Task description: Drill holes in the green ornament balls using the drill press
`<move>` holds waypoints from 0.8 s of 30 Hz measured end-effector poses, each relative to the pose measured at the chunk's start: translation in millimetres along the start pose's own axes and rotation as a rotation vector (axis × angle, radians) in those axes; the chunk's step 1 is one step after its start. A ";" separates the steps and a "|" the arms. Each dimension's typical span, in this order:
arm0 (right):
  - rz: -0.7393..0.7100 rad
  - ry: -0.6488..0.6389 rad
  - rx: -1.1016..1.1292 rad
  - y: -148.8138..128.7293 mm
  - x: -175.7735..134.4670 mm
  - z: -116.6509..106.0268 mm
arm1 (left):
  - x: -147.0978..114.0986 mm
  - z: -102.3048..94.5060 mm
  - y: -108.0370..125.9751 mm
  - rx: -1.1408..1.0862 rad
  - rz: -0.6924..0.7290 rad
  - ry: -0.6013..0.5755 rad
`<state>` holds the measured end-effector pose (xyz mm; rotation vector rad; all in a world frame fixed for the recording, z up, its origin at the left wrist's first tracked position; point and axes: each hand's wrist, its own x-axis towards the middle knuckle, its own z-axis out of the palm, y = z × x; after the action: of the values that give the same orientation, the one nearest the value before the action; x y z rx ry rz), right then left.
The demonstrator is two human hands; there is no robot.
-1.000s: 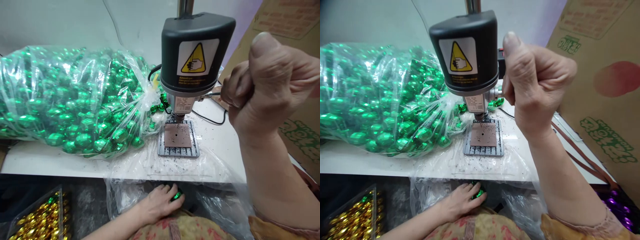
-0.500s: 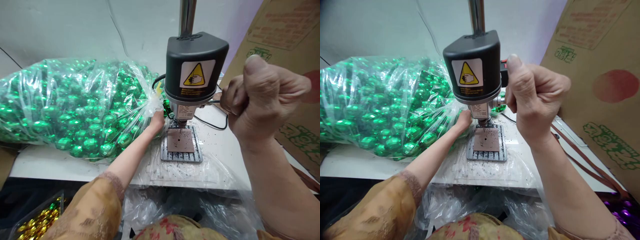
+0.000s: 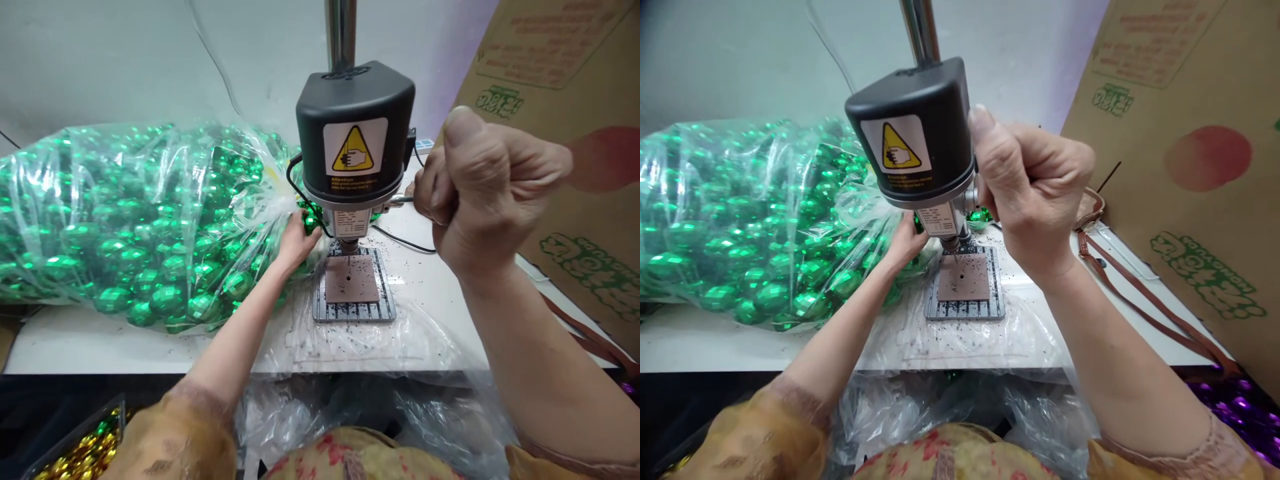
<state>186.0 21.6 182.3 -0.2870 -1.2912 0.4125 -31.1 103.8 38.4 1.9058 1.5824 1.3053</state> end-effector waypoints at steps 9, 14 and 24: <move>-0.006 0.031 0.028 1.4 0.3 1.2 | -129.9 5.1 41.3 -0.534 -0.202 -0.006; 0.006 0.035 0.060 2.0 0.8 2.0 | -118.6 23.3 25.5 -0.639 -0.308 -0.018; -0.062 -0.001 -0.028 3.3 2.0 1.8 | -112.5 25.8 18.7 -0.337 -0.148 -0.145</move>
<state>184.3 25.5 183.1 -0.2698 -1.3038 0.3426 5.5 3.4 -9.3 1.6069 1.3099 1.2491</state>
